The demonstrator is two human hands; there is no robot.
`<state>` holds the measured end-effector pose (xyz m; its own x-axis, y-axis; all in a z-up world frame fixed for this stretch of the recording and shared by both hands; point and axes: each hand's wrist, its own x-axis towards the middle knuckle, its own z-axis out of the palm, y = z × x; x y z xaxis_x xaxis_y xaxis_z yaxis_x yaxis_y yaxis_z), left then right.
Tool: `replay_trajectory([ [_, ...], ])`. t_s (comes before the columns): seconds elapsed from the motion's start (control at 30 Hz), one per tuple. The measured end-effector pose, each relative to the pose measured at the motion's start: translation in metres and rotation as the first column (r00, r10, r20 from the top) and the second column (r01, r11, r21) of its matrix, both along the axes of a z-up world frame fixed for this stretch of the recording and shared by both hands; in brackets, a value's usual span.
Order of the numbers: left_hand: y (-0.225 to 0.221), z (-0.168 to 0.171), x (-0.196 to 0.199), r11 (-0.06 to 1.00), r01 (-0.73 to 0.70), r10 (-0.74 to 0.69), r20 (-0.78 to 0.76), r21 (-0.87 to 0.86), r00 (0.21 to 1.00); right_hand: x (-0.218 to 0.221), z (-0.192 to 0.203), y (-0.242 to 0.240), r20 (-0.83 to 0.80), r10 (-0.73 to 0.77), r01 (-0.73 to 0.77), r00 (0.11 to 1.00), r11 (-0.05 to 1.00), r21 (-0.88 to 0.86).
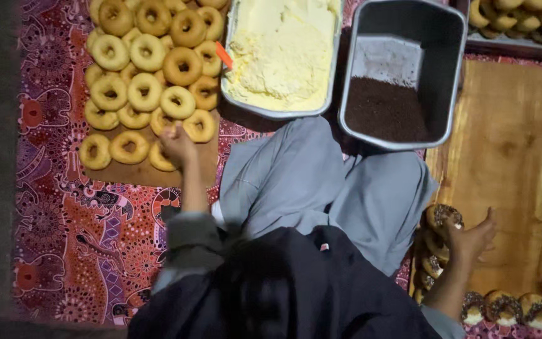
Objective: The person picks up plain donuts, dips them into a white creamy mixture, then into a dark crumb mixture, and places them on a wooden board. The process is repeated for multiple donuts.
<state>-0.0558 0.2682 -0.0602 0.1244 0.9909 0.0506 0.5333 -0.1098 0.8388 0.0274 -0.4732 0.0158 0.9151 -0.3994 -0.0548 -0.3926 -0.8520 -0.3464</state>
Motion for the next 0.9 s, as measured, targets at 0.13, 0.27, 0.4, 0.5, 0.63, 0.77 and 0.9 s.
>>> replay_trajectory([
  [0.13,0.069,-0.019,0.022,0.990,0.141,-0.134,-0.301,0.003,0.944,0.020,-0.006,0.025,0.031,-0.015,0.012,0.999,0.997,0.081],
  [0.27,0.072,-0.025,0.055,0.975,0.132,-0.071,-0.312,0.178,0.947,0.036,-0.014,0.046,0.169,0.153,-0.157,0.974,0.988,0.011],
  [0.4,0.118,-0.014,0.063,0.996,-0.042,0.029,-0.155,-0.079,0.987,0.051,-0.012,0.067,0.200,0.205,-0.197,0.958,0.978,-0.062],
  [0.5,0.149,-0.013,0.055,0.989,-0.097,0.077,-0.172,-0.113,0.982,0.051,-0.003,0.096,0.273,0.303,-0.313,0.913,0.950,-0.010],
  [0.63,0.135,-0.029,0.047,0.843,0.140,0.079,-0.378,0.519,0.923,0.046,0.012,0.189,0.356,0.407,-0.479,0.841,0.866,0.144],
  [0.77,0.084,-0.052,0.032,0.994,0.039,-0.033,0.059,-0.101,0.998,0.018,0.034,0.312,0.415,0.544,-0.679,0.729,0.651,0.339],
  [0.9,0.076,-0.057,0.028,0.994,0.000,0.033,0.317,-0.105,0.948,-0.006,0.063,0.382,0.433,0.653,-0.769,0.621,0.404,0.494],
])
